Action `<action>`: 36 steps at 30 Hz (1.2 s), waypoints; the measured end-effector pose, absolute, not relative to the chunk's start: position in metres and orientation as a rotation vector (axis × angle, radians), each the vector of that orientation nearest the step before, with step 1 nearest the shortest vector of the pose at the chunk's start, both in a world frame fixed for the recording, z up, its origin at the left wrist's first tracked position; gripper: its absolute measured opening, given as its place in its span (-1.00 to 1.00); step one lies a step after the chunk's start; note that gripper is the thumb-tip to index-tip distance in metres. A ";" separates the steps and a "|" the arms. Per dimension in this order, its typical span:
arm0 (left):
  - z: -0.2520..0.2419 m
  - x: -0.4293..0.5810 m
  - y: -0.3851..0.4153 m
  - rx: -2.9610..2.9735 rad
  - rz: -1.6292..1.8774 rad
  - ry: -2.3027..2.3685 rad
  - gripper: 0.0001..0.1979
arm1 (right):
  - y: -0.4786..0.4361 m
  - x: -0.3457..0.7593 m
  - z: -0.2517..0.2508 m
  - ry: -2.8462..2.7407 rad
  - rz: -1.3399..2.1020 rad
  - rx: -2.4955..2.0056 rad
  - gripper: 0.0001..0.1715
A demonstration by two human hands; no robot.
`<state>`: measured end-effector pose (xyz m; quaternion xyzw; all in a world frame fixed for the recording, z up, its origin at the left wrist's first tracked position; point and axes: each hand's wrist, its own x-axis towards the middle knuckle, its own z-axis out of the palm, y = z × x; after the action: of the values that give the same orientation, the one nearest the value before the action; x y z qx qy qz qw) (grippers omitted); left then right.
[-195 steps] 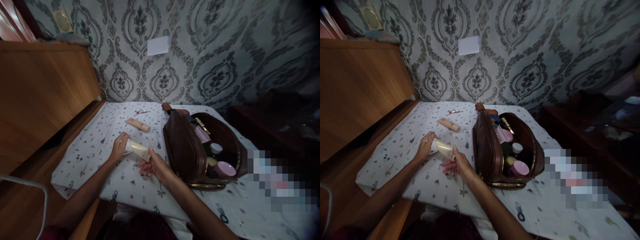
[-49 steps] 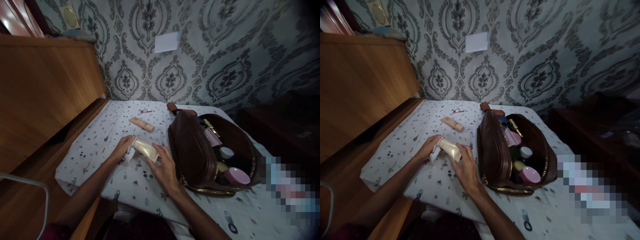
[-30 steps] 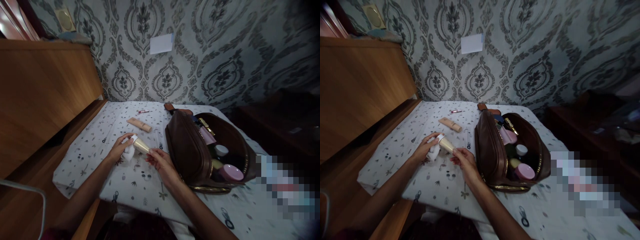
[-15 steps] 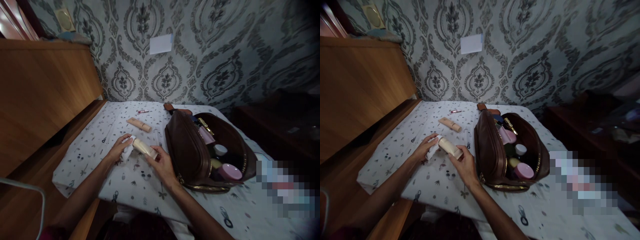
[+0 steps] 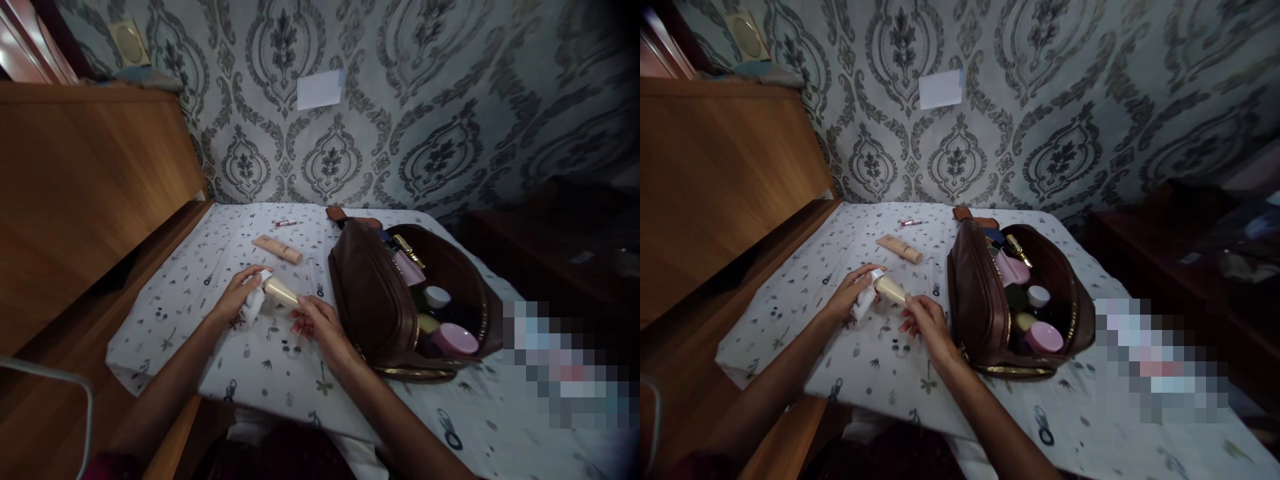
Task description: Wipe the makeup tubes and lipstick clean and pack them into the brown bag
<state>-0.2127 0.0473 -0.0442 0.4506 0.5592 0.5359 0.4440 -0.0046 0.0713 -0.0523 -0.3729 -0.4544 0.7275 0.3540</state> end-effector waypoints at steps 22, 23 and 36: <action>-0.042 -0.218 0.046 1.362 1.208 1.464 -0.58 | 0.073 -0.001 -0.056 -1.514 1.637 -1.046 -0.46; -0.042 -0.219 0.046 1.349 1.200 1.462 -0.57 | 0.073 -0.001 -0.056 -1.452 1.732 -1.060 -0.43; -0.043 -0.211 0.045 1.229 1.149 1.325 -0.56 | 0.069 -0.002 -0.049 -1.091 2.020 -0.852 -0.46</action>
<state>-0.2113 0.0446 -0.0434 0.5037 0.5430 0.4709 0.4792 -0.0021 0.0695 -0.0494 -0.3273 -0.4191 0.7759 0.3395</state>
